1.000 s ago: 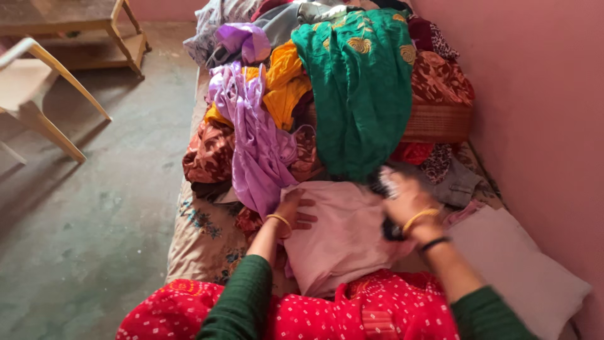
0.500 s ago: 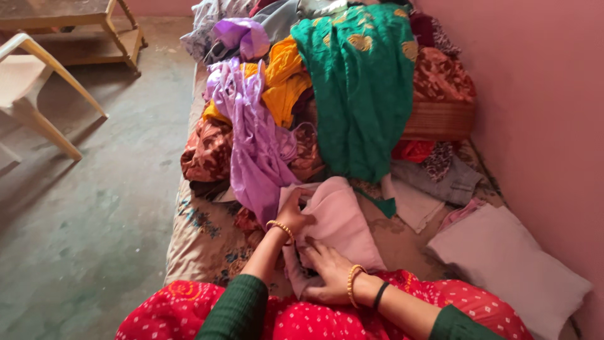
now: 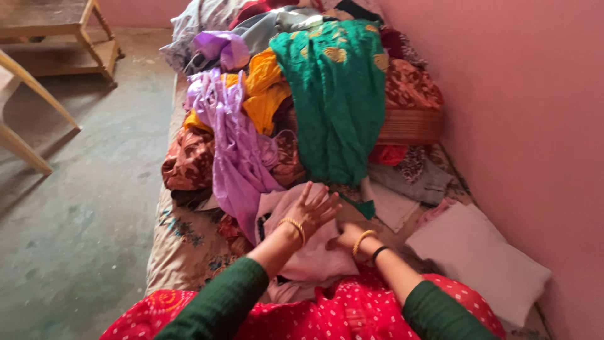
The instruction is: The person folds several garments from a pile on a bed, including a pink shirt, a white shirt, and a purple cloth. Each item is smoothed, folded, and placed on the bed as a neat stack.
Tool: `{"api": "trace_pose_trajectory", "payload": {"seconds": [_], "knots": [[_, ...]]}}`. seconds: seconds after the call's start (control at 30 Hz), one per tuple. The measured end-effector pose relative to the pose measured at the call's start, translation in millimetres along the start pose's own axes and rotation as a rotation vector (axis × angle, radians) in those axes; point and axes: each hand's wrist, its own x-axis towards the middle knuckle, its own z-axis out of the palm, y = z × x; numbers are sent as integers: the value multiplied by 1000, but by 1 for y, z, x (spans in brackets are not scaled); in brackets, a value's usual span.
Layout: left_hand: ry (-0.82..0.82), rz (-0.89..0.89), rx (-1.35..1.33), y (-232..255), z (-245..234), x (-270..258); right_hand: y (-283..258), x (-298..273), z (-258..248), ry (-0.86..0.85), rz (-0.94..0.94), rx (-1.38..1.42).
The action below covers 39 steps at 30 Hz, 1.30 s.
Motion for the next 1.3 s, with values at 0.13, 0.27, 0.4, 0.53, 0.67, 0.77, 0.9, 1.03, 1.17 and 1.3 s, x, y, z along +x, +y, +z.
{"api": "trace_pose_trajectory", "payload": {"seconds": [0.13,0.27,0.4,0.53,0.67,0.77,0.9,1.03,1.17,1.3], "knots": [[-265,200,-56,-32,-34,17,-3,-10,32,505,-413,-261],[-549,294,41,-60,-75,23,-13,-23,30,227,-300,-49],[-484,189,-209,-79,-114,5,-29,-44,-22,92,-382,-8],[-638,-91,-450,-94,-139,8,-29,-93,-113,239,-491,-183],[-490,42,-434,-68,-157,77,-28,-162,-196,354,-331,-252],[-38,28,-589,-35,-171,138,-10,-219,-248,566,-76,-355],[261,73,-477,41,-174,200,61,-273,-260,1083,-212,-692],[742,282,-146,113,-124,221,169,-294,-185,1311,-117,-992],[553,571,-252,176,-43,195,246,-286,-78,980,-106,-1057],[426,560,-417,211,10,175,275,-281,-33,952,-131,-928]]}}
